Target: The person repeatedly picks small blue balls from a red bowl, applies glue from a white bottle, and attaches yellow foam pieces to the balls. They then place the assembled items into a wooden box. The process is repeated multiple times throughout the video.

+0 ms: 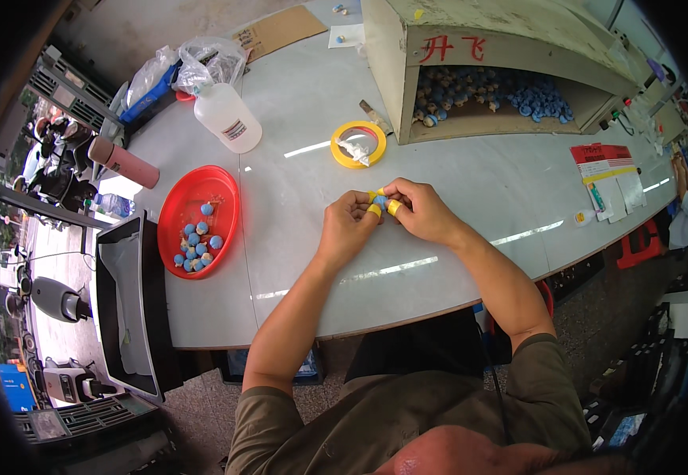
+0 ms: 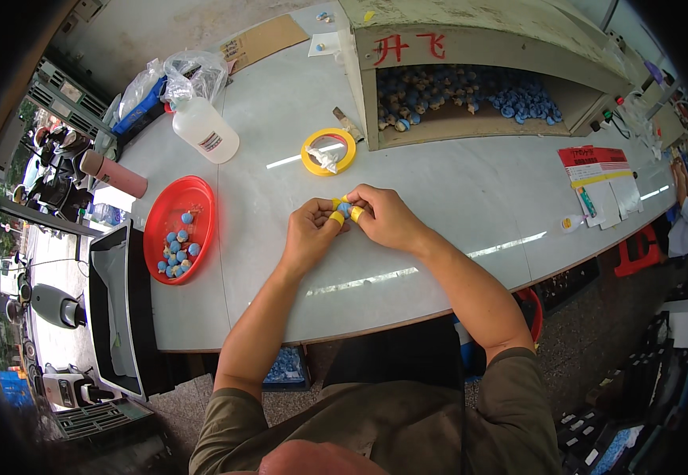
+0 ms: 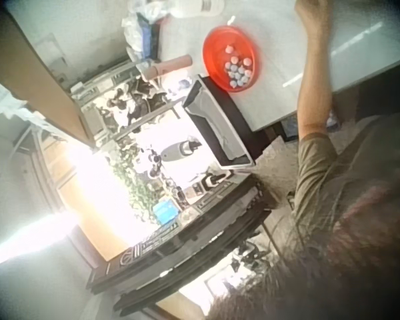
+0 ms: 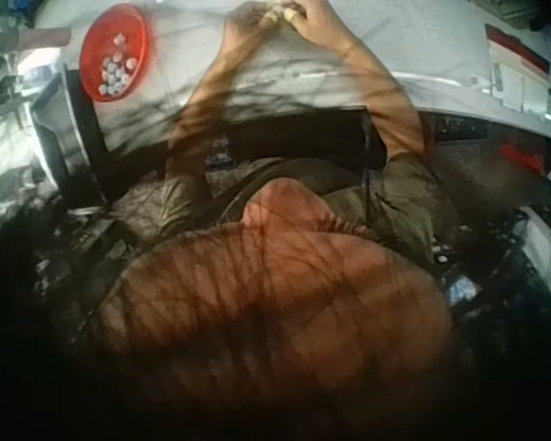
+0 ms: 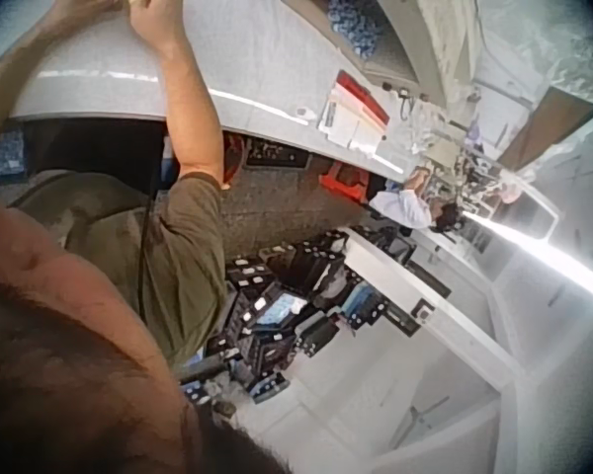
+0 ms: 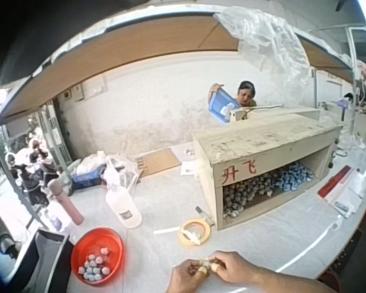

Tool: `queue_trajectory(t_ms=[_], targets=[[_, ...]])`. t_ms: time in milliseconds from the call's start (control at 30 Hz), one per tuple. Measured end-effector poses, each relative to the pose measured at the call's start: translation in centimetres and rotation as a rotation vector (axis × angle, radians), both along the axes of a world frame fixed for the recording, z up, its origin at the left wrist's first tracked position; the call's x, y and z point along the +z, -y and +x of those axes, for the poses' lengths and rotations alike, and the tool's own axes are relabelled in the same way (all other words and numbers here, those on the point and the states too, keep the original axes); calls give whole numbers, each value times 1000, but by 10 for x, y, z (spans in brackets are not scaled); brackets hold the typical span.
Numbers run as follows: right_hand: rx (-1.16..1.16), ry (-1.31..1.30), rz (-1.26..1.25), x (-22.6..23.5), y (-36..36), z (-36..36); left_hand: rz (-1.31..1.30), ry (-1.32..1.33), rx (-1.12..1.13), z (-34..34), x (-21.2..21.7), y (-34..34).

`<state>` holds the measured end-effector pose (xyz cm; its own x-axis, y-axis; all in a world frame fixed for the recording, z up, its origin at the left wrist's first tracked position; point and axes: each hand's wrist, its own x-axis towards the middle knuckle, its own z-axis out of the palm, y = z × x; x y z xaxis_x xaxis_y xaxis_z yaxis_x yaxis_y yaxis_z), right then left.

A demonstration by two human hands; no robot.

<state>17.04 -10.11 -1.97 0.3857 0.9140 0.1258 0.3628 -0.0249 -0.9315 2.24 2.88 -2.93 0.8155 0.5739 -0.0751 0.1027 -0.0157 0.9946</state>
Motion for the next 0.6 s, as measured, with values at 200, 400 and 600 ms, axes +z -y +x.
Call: queue_trajectory(t_ms=[200, 400, 600], targets=[[-2, 1, -5, 2, 1, 0, 19, -19, -13, -1, 4, 0], [-3, 26, 40, -1, 0, -1, 21, -10, -12, 0, 2, 0], [-1, 19, 34, -1, 0, -1, 21, 7, -16, 0, -3, -1]])
